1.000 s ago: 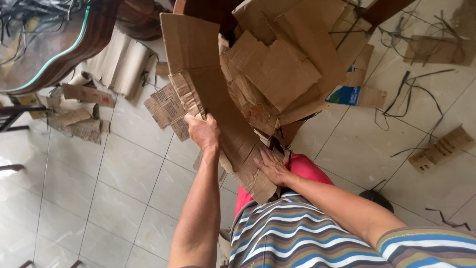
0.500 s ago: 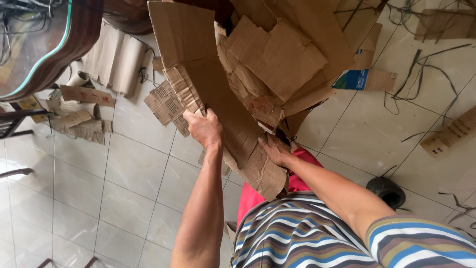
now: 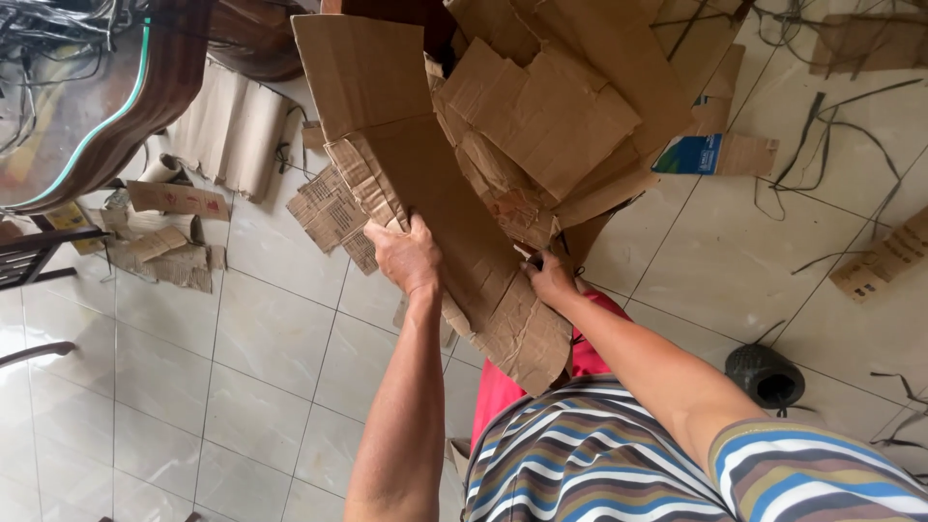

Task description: Wrapping a wooden chair armrest with cardboard pieces and securing them with wire ties for protection.

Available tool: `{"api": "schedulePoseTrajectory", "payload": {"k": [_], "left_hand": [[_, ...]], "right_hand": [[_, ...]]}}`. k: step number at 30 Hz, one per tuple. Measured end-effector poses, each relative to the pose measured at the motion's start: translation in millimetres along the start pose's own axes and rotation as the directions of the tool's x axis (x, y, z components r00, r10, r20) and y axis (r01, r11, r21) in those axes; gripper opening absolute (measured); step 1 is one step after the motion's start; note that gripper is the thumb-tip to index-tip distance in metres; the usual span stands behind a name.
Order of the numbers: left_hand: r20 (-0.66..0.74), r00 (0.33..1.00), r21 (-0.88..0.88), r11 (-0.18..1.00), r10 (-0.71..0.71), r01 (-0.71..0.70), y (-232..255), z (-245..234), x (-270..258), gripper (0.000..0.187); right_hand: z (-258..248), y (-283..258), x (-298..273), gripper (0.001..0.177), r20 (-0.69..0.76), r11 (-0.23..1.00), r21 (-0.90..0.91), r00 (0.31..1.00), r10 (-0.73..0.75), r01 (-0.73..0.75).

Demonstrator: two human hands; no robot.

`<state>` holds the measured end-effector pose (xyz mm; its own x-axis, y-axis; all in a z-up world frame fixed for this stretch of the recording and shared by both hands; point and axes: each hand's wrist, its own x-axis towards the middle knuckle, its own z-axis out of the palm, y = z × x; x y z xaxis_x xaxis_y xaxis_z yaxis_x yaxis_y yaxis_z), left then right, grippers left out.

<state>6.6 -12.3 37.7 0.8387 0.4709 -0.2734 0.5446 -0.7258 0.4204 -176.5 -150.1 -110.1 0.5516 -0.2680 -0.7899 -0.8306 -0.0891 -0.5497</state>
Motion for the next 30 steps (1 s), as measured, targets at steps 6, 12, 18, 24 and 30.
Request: {"api": "schedulePoseTrajectory", "payload": {"k": [6, 12, 18, 24, 30], "left_hand": [[-0.012, 0.995, -0.06, 0.993, 0.099, -0.1, -1, -2, -3, 0.075], [0.011, 0.991, -0.127, 0.984, 0.131, -0.128, -26, 10, 1, 0.075], [0.034, 0.994, -0.197, 0.976, 0.102, -0.094, -19, -7, -20, 0.073], [0.088, 0.995, -0.216, 0.976, 0.056, -0.036, -26, -7, -25, 0.075], [0.135, 0.99, -0.287, 0.958, 0.033, 0.008, -14, -40, -56, 0.077]], "right_hand": [[-19, 0, -4, 0.028, -0.162, 0.997, -0.004, 0.983, -0.082, 0.082], [-41, 25, -1, 0.022, -0.248, 0.996, -0.001, 0.964, -0.091, 0.094], [-60, 11, -23, 0.035, -0.234, 0.971, 0.217, 0.971, -0.045, 0.097], [-72, 20, -20, 0.034, -0.216, 0.956, 0.261, 0.973, -0.081, 0.137], [-83, 8, -37, 0.027, -0.356, 0.923, 0.303, 0.927, -0.123, 0.238]]}}
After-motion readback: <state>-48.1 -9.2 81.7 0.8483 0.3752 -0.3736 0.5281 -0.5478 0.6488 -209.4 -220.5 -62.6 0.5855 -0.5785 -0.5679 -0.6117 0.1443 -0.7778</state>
